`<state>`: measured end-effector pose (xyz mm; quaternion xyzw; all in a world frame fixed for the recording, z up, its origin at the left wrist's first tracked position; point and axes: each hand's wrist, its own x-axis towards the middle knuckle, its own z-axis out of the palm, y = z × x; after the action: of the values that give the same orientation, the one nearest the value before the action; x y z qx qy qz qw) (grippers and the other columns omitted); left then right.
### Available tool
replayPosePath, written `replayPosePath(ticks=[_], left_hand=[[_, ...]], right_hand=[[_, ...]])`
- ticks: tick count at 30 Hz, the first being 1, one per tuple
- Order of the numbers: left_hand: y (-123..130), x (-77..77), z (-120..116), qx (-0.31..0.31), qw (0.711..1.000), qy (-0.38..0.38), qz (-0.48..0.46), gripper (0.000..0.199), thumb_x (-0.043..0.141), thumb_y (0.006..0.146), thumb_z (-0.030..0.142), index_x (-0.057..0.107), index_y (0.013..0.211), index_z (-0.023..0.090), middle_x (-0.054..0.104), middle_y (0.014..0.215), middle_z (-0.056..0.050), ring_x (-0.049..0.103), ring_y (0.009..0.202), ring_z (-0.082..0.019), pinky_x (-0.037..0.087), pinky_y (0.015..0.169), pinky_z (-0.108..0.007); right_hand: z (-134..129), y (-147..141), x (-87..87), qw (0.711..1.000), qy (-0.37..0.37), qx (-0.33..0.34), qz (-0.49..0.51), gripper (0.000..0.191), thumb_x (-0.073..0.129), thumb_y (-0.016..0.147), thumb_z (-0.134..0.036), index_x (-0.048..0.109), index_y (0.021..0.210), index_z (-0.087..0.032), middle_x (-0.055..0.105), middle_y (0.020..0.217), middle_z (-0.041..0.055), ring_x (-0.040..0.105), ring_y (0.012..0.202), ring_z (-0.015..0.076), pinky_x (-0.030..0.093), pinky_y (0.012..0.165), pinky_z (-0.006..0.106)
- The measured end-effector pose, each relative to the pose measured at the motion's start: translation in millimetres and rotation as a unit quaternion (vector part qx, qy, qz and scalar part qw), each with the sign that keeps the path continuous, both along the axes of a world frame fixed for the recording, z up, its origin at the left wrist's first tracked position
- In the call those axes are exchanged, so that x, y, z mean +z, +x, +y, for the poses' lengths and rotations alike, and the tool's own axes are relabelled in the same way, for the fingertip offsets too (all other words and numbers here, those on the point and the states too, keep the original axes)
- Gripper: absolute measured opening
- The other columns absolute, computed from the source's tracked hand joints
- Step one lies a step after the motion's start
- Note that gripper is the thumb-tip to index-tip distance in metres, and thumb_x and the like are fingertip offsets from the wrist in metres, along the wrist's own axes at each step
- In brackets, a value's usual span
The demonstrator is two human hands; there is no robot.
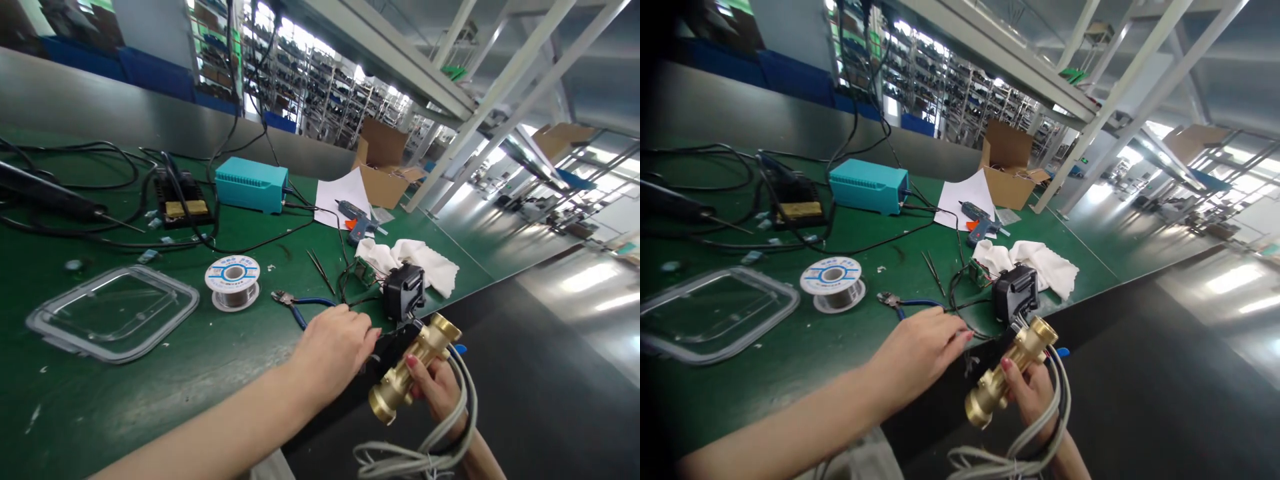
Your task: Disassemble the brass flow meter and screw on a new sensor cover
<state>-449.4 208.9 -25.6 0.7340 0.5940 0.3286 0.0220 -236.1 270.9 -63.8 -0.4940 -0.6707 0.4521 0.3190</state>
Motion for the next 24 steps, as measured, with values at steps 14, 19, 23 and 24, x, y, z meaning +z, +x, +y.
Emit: replayPosePath(ticks=[14,19,23,24], left_hand=[[-25,46.5,-1,0.045,0.989,-0.099,-0.097,0.017,0.063,0.086,0.028,0.062,0.095,0.013,0.064,0.089,-0.007,0.061,0.081,-0.022,0.045,0.064,-0.027],[-27,46.5,13,-0.006,0.972,-0.199,-0.129,0.029,0.066,0.084,0.034,0.062,0.104,0.015,0.065,0.098,-0.006,0.061,0.09,-0.022,0.047,0.074,-0.028],[-31,45.5,15,-0.038,0.972,-0.189,-0.134,0.019,0.062,0.086,0.031,0.064,0.099,0.018,0.064,0.085,0.0,0.06,0.075,-0.016,0.043,0.063,-0.024],[-32,46.1,13,-0.033,0.976,-0.177,-0.119,0.019,0.062,0.086,0.031,0.064,0.099,0.017,0.064,0.085,-0.001,0.059,0.074,-0.017,0.042,0.062,-0.024]], right_hand=[[-5,-63,-2.6,0.973,-0.046,0.068,0.217,0.044,0.061,0.075,-0.059,0.053,0.069,-0.017,0.051,0.048,-0.0032,0.043,0.038,0.0067,0.033,0.034,0.019],[-3,-77,1.9,0.971,0.001,0.089,0.221,0.041,0.065,0.072,-0.057,0.054,0.074,-0.018,0.054,0.052,-0.0028,0.047,0.041,0.0084,0.039,0.037,0.021],[-1,-84,2.1,0.963,-0.018,0.146,0.225,0.038,0.066,0.073,-0.054,0.053,0.074,-0.018,0.054,0.051,-0.0038,0.047,0.04,0.0082,0.037,0.037,0.02],[0,-83,3.2,0.959,-0.028,0.16,0.231,0.037,0.067,0.072,-0.053,0.053,0.075,-0.019,0.054,0.052,-0.0041,0.047,0.041,0.0082,0.038,0.038,0.02]])
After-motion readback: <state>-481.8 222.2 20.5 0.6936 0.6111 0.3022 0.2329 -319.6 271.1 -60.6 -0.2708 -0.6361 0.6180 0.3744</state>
